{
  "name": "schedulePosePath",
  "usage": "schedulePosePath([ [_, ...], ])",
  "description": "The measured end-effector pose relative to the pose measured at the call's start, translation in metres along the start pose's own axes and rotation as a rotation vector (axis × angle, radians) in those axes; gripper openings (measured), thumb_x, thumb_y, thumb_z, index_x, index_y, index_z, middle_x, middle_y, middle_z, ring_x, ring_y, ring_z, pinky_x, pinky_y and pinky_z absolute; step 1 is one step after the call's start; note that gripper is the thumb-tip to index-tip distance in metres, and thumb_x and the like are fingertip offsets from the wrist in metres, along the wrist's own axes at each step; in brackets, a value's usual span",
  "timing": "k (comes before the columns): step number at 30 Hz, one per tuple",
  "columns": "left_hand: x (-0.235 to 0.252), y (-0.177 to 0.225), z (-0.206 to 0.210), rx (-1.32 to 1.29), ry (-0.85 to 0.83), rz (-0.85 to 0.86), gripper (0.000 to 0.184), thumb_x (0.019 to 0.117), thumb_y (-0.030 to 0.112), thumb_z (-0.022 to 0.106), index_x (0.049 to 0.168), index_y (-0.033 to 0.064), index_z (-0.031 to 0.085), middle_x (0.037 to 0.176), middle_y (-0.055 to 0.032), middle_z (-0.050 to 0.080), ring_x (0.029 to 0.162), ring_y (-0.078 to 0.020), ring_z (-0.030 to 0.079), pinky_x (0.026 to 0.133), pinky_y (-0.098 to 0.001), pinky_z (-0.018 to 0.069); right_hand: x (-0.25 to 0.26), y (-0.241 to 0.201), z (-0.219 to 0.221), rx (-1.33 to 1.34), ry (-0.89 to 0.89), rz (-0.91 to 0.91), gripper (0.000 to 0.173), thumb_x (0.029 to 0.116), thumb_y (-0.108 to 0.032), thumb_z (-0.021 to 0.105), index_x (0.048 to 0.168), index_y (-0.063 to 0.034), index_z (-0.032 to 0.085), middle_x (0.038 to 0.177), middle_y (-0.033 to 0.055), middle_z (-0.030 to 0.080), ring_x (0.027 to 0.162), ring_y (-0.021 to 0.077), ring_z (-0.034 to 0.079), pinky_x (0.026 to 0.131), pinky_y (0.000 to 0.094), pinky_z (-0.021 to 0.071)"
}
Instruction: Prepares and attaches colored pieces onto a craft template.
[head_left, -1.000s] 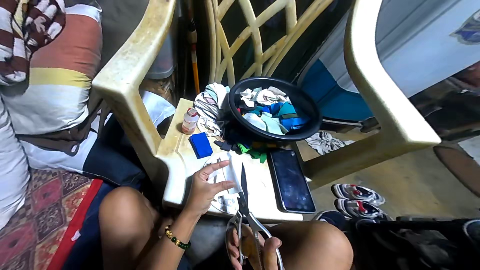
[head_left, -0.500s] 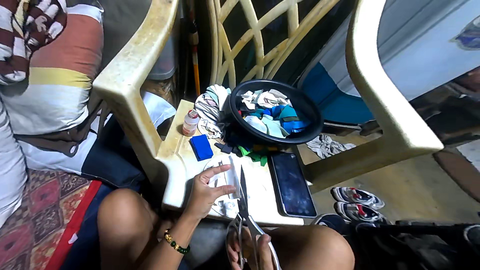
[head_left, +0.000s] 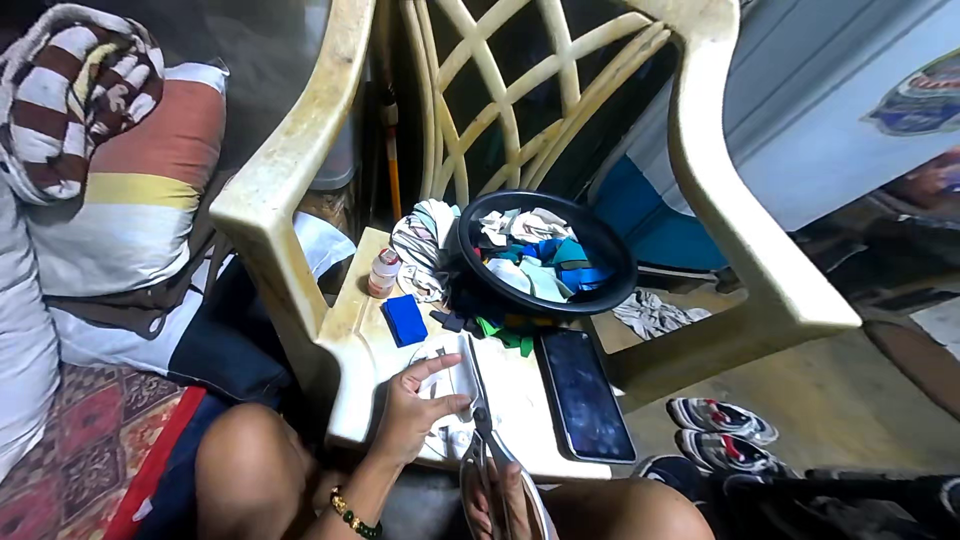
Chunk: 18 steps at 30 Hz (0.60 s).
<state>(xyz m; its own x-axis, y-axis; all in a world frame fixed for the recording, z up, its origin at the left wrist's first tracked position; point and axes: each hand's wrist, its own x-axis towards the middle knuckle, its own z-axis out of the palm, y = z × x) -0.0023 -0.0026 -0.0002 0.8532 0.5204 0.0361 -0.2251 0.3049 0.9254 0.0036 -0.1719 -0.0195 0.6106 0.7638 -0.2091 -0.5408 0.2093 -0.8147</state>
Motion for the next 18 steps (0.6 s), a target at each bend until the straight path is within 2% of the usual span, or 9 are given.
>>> schedulePosePath([
  [3, 0.000, 0.000, 0.000, -0.003, -0.011, -0.003, 0.045, 0.0713, -0.017, 0.074, 0.115, -0.0037, 0.072, 0.119, -0.0023, 0.072, 0.107, -0.0037, 0.067, 0.093, -0.0227, 0.0563, 0.002, 0.000, -0.005, -0.058, -0.046, -0.004, 0.064, 0.0762, -0.081, 0.055, 0.083, -0.0180, 0.058, 0.063, -0.0093, 0.055, 0.047, 0.0019, 0.054, 0.043, 0.0190, 0.0488],
  [7, 0.000, -0.001, -0.001, 0.018, -0.033, 0.011, 0.045, 0.0711, -0.016, 0.075, 0.115, -0.0038, 0.072, 0.119, -0.0027, 0.072, 0.110, -0.0033, 0.066, 0.097, -0.0225, 0.0535, 0.009, -0.011, -0.007, -0.087, -0.109, 0.012, 0.073, 0.0730, -0.088, 0.052, 0.089, -0.0165, 0.057, 0.067, -0.0071, 0.057, 0.050, 0.0045, 0.057, 0.046, 0.0209, 0.0512],
  [14, 0.000, -0.004, -0.002, 0.020, -0.026, 0.019, 0.047, 0.0697, -0.014, 0.077, 0.115, -0.0031, 0.073, 0.119, -0.0031, 0.073, 0.111, -0.0047, 0.066, 0.097, -0.0239, 0.0543, 0.011, -0.020, -0.003, -0.138, -0.060, 0.024, 0.071, 0.0721, -0.089, 0.051, 0.082, -0.0187, 0.055, 0.061, -0.0102, 0.051, 0.045, 0.0008, 0.050, 0.042, 0.0180, 0.0457],
  [16, 0.000, -0.005, -0.002, 0.037, -0.011, 0.018, 0.047, 0.0687, -0.013, 0.077, 0.114, -0.0023, 0.073, 0.118, -0.0029, 0.073, 0.110, -0.0050, 0.067, 0.096, -0.0236, 0.0553, 0.010, -0.023, -0.001, -0.204, -0.009, 0.012, 0.065, 0.0792, -0.084, 0.053, 0.080, -0.0195, 0.056, 0.059, -0.0127, 0.052, 0.044, -0.0010, 0.049, 0.041, 0.0167, 0.0437],
  [18, 0.000, -0.006, -0.001, 0.055, -0.001, 0.026, 0.046, 0.0668, -0.011, 0.078, 0.112, -0.0014, 0.074, 0.115, -0.0009, 0.074, 0.108, -0.0035, 0.067, 0.093, -0.0224, 0.0559, 0.008, -0.026, 0.000, -0.293, 0.039, -0.027, 0.053, 0.0959, -0.068, 0.050, 0.079, -0.0183, 0.057, 0.058, -0.0147, 0.052, 0.044, -0.0031, 0.048, 0.041, 0.0157, 0.0423],
])
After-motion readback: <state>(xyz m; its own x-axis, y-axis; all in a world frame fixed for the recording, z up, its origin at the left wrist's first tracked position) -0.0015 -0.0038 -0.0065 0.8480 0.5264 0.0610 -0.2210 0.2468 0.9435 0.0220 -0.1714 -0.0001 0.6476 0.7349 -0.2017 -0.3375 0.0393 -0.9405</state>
